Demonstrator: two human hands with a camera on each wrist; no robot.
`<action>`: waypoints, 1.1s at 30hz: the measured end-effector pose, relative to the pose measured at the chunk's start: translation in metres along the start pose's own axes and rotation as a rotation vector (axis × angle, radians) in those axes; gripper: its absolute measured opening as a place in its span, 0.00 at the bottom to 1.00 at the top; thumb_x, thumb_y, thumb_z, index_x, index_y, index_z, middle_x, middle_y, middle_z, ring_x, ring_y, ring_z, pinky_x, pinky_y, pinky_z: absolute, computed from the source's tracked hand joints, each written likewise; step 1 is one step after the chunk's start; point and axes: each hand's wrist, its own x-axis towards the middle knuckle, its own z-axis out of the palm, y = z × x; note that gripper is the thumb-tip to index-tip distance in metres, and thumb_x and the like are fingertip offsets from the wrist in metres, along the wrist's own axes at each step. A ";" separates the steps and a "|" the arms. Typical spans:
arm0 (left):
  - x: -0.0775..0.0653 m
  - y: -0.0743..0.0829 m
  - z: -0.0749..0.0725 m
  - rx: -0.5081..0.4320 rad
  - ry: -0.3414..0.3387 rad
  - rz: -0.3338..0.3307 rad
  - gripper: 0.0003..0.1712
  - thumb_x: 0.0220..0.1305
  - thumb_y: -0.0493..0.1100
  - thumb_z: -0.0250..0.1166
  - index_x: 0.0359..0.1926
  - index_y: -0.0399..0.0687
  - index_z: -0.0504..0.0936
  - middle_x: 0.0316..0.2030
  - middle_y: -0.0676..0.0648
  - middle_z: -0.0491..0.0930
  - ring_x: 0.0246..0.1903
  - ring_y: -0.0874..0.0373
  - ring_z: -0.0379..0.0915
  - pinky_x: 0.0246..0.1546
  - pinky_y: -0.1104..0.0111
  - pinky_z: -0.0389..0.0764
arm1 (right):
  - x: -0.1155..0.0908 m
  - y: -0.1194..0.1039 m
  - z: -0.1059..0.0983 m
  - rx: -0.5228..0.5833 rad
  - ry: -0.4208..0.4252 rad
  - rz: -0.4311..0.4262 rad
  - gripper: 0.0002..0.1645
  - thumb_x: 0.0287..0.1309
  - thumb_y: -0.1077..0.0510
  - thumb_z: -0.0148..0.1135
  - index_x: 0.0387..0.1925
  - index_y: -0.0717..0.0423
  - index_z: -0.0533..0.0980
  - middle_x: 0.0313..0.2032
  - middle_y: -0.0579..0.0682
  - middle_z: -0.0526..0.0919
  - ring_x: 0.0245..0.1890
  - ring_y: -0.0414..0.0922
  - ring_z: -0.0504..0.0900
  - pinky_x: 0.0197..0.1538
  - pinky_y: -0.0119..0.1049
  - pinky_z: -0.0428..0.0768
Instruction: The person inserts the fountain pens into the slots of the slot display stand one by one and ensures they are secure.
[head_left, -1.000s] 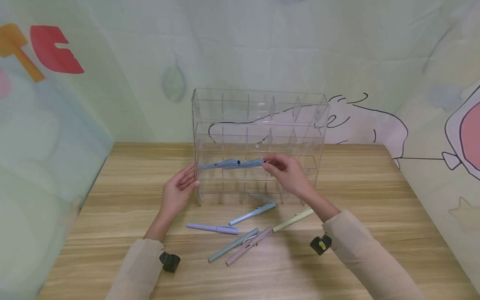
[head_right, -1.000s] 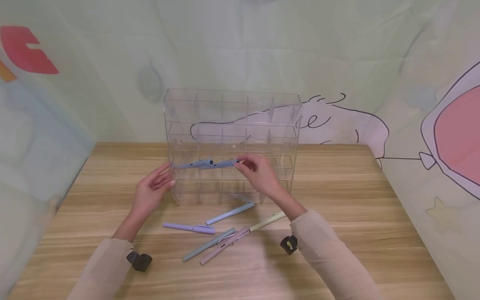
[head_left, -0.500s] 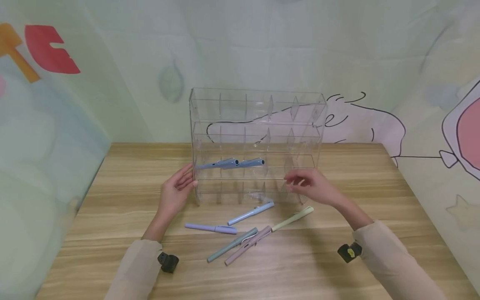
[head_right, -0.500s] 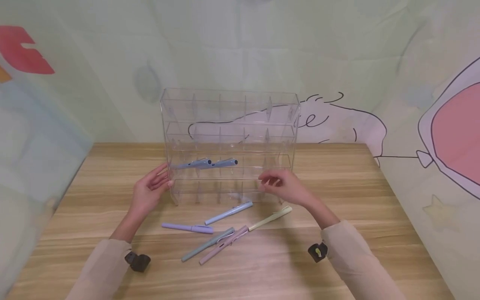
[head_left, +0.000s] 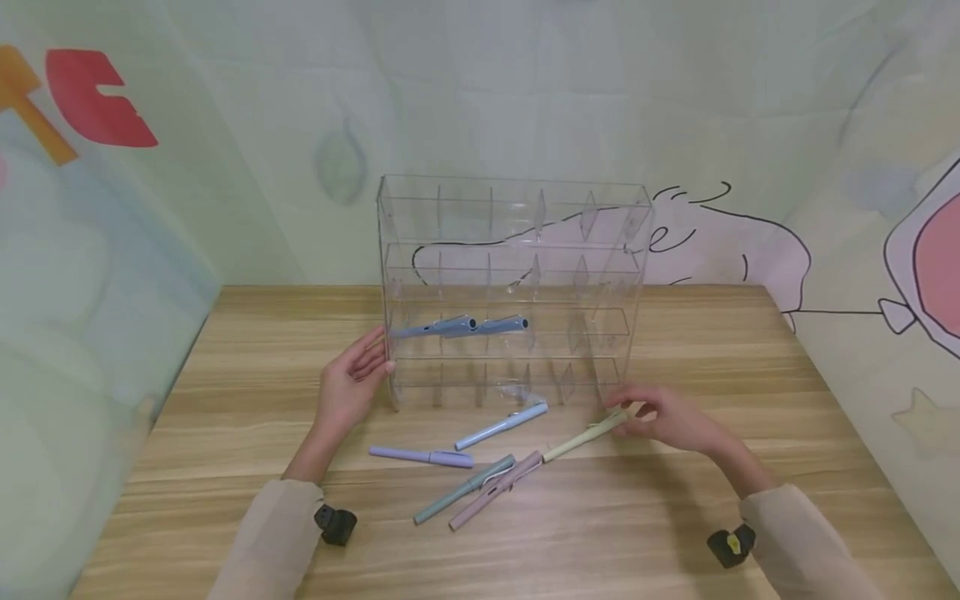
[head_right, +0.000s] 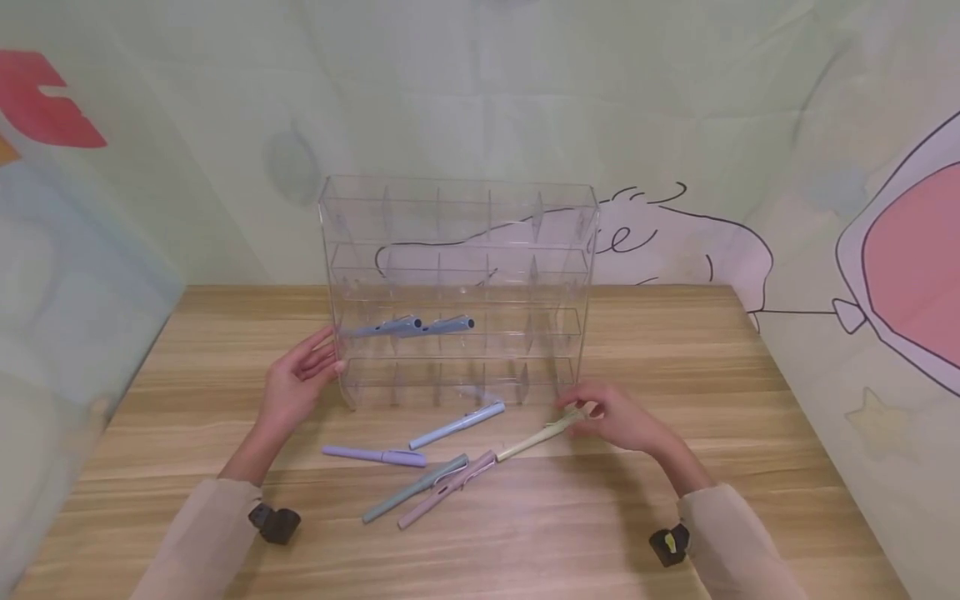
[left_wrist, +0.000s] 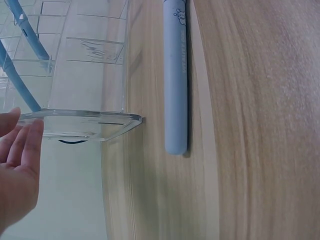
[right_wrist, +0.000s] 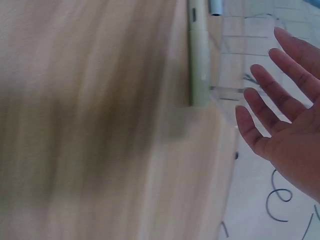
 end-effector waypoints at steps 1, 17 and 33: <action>0.000 0.000 0.000 -0.001 0.000 -0.001 0.28 0.56 0.27 0.61 0.60 0.36 0.68 0.50 0.34 0.74 0.49 0.46 0.73 0.44 0.80 0.77 | -0.002 0.003 0.003 -0.009 0.017 -0.009 0.19 0.48 0.66 0.67 0.45 0.62 0.76 0.46 0.56 0.78 0.44 0.52 0.75 0.41 0.44 0.81; 0.000 0.001 0.000 0.010 0.003 0.002 0.28 0.56 0.27 0.61 0.60 0.37 0.68 0.51 0.35 0.74 0.50 0.47 0.73 0.44 0.80 0.76 | -0.012 0.038 0.035 -0.095 0.181 -0.050 0.25 0.41 0.63 0.71 0.46 0.61 0.76 0.48 0.55 0.78 0.46 0.45 0.70 0.49 0.40 0.67; 0.000 0.002 0.001 -0.025 0.010 -0.011 0.29 0.55 0.25 0.61 0.59 0.35 0.68 0.50 0.33 0.74 0.49 0.45 0.73 0.44 0.79 0.77 | -0.005 0.045 0.040 -0.095 0.225 0.002 0.17 0.42 0.70 0.69 0.38 0.60 0.79 0.41 0.54 0.78 0.43 0.54 0.71 0.46 0.41 0.68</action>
